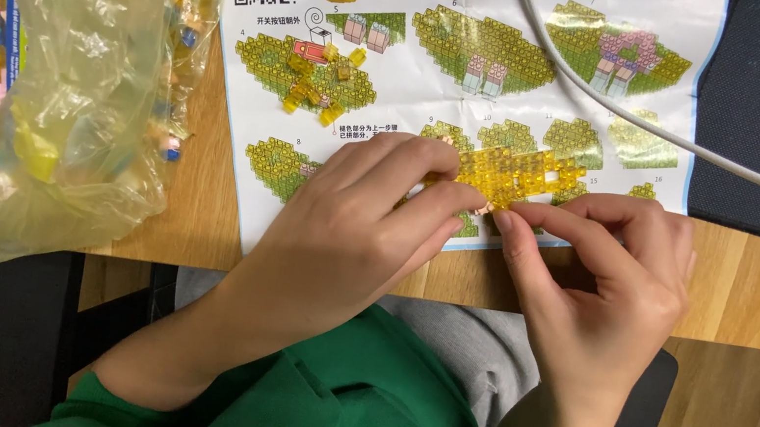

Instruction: The person assembles a small plastic brick model by selecting pieces from a plastic bag and attaching them to a growing structure. They frequently refer to an instruction sheet on the table to guide the assembly process.

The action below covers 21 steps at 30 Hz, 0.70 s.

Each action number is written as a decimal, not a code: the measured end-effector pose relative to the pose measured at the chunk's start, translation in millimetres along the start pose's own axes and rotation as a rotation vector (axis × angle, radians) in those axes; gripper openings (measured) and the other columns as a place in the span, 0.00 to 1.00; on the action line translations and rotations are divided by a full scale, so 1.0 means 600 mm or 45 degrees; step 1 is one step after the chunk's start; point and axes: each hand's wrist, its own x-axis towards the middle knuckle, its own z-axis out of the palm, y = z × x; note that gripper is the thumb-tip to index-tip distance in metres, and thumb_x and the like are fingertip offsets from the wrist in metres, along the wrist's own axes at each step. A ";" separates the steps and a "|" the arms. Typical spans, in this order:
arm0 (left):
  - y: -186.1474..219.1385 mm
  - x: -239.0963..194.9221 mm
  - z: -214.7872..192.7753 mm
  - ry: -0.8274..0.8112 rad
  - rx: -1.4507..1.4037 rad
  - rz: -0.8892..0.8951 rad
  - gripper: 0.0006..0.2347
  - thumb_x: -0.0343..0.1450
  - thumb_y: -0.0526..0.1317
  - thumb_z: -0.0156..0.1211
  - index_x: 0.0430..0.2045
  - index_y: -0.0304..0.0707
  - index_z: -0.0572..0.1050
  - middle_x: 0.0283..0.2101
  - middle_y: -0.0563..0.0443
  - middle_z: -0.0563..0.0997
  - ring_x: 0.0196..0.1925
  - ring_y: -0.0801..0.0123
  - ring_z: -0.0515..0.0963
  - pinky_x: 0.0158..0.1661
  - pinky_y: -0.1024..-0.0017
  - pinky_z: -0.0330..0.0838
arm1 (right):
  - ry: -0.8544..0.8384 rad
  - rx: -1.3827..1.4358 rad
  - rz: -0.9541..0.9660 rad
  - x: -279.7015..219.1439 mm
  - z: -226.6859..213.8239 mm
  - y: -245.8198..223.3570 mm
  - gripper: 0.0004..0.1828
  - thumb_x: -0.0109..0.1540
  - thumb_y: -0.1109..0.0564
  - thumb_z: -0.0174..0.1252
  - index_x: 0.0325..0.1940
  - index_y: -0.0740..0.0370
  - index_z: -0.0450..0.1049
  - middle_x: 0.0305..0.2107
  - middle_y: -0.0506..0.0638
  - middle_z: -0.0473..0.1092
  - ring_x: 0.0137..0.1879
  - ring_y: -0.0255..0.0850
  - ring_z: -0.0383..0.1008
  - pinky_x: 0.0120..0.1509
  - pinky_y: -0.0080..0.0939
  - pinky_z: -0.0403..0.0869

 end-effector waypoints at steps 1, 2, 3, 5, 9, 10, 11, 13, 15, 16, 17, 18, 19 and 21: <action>0.000 0.000 0.000 0.001 0.000 0.000 0.09 0.68 0.30 0.67 0.38 0.38 0.74 0.43 0.47 0.71 0.44 0.58 0.73 0.44 0.64 0.68 | 0.000 0.000 -0.001 0.001 0.000 -0.002 0.06 0.62 0.60 0.73 0.40 0.60 0.81 0.34 0.50 0.67 0.42 0.42 0.64 0.54 0.42 0.59; 0.000 -0.001 0.001 0.007 -0.013 -0.004 0.09 0.68 0.29 0.66 0.38 0.37 0.74 0.42 0.47 0.71 0.44 0.57 0.73 0.43 0.64 0.68 | 0.009 0.018 0.000 0.002 0.001 -0.003 0.06 0.61 0.62 0.73 0.39 0.61 0.81 0.33 0.51 0.66 0.43 0.43 0.63 0.55 0.42 0.60; 0.000 -0.001 0.001 0.013 -0.027 -0.008 0.09 0.68 0.29 0.66 0.38 0.37 0.74 0.42 0.47 0.71 0.43 0.57 0.73 0.42 0.63 0.69 | 0.019 0.036 0.001 0.003 0.001 -0.004 0.06 0.61 0.64 0.72 0.38 0.61 0.81 0.33 0.52 0.66 0.44 0.44 0.63 0.55 0.41 0.61; 0.000 0.001 -0.001 0.023 -0.032 -0.005 0.08 0.68 0.29 0.66 0.37 0.36 0.74 0.41 0.46 0.71 0.43 0.57 0.73 0.42 0.63 0.69 | 0.030 0.041 0.008 0.002 0.003 -0.004 0.06 0.61 0.64 0.73 0.38 0.62 0.81 0.33 0.52 0.66 0.44 0.44 0.63 0.55 0.41 0.61; 0.000 -0.001 0.000 0.027 -0.051 -0.020 0.08 0.68 0.29 0.66 0.37 0.36 0.74 0.42 0.46 0.71 0.43 0.56 0.73 0.43 0.63 0.69 | 0.069 0.022 0.013 -0.002 0.007 -0.005 0.06 0.61 0.64 0.73 0.39 0.62 0.81 0.33 0.52 0.66 0.44 0.44 0.63 0.55 0.41 0.61; -0.001 -0.001 0.000 0.026 -0.052 -0.019 0.08 0.68 0.29 0.66 0.37 0.36 0.74 0.42 0.46 0.71 0.43 0.56 0.73 0.43 0.63 0.69 | 0.069 0.021 0.014 -0.003 0.008 -0.006 0.06 0.61 0.64 0.73 0.39 0.62 0.81 0.33 0.52 0.66 0.44 0.44 0.63 0.55 0.41 0.61; -0.001 0.000 0.000 0.030 -0.047 -0.016 0.07 0.69 0.30 0.67 0.36 0.36 0.74 0.42 0.46 0.71 0.43 0.56 0.73 0.43 0.63 0.69 | 0.076 0.004 0.015 -0.003 0.008 -0.006 0.07 0.61 0.64 0.74 0.39 0.62 0.81 0.33 0.52 0.66 0.44 0.44 0.63 0.55 0.41 0.62; -0.001 0.000 0.000 0.034 -0.041 -0.011 0.07 0.69 0.30 0.67 0.35 0.36 0.74 0.42 0.46 0.72 0.43 0.57 0.73 0.43 0.64 0.68 | 0.083 -0.013 0.016 -0.003 0.008 -0.010 0.07 0.61 0.63 0.74 0.39 0.62 0.81 0.33 0.52 0.66 0.45 0.45 0.63 0.55 0.42 0.62; -0.001 0.001 -0.001 0.039 -0.035 -0.008 0.07 0.69 0.30 0.68 0.35 0.36 0.74 0.41 0.46 0.72 0.43 0.57 0.73 0.42 0.64 0.68 | 0.081 -0.027 0.017 -0.001 0.007 -0.016 0.05 0.62 0.61 0.72 0.38 0.61 0.81 0.33 0.52 0.66 0.44 0.44 0.63 0.54 0.42 0.62; -0.001 0.001 -0.001 0.040 -0.034 -0.007 0.07 0.69 0.30 0.68 0.35 0.36 0.74 0.41 0.46 0.72 0.43 0.57 0.73 0.42 0.64 0.68 | 0.083 -0.027 0.015 -0.001 0.006 -0.016 0.05 0.62 0.61 0.72 0.38 0.61 0.81 0.33 0.52 0.66 0.44 0.44 0.63 0.54 0.42 0.62; -0.001 0.002 -0.001 0.031 -0.044 -0.013 0.07 0.69 0.31 0.67 0.35 0.36 0.73 0.41 0.46 0.72 0.43 0.56 0.73 0.43 0.64 0.68 | 0.074 -0.049 0.009 0.000 0.005 -0.017 0.06 0.62 0.61 0.73 0.38 0.61 0.81 0.33 0.52 0.66 0.44 0.45 0.63 0.54 0.43 0.62; -0.001 0.002 -0.002 0.020 -0.052 -0.019 0.07 0.69 0.31 0.67 0.35 0.36 0.73 0.42 0.46 0.71 0.43 0.56 0.72 0.43 0.64 0.67 | 0.065 -0.070 0.003 0.000 0.004 -0.017 0.06 0.62 0.60 0.73 0.38 0.61 0.81 0.33 0.52 0.66 0.44 0.46 0.62 0.54 0.44 0.62; 0.000 0.002 -0.003 0.021 -0.049 -0.019 0.07 0.69 0.31 0.67 0.35 0.36 0.73 0.42 0.46 0.71 0.43 0.56 0.72 0.43 0.64 0.67 | 0.066 -0.067 0.001 0.001 0.004 -0.019 0.06 0.62 0.60 0.73 0.38 0.61 0.81 0.33 0.52 0.66 0.44 0.46 0.62 0.54 0.44 0.62; 0.001 0.002 -0.003 0.043 -0.045 -0.019 0.06 0.69 0.30 0.67 0.33 0.36 0.73 0.41 0.47 0.71 0.42 0.57 0.73 0.41 0.64 0.68 | 0.081 -0.087 0.013 0.001 0.004 -0.024 0.05 0.63 0.61 0.73 0.37 0.60 0.81 0.33 0.52 0.65 0.44 0.46 0.62 0.54 0.43 0.62</action>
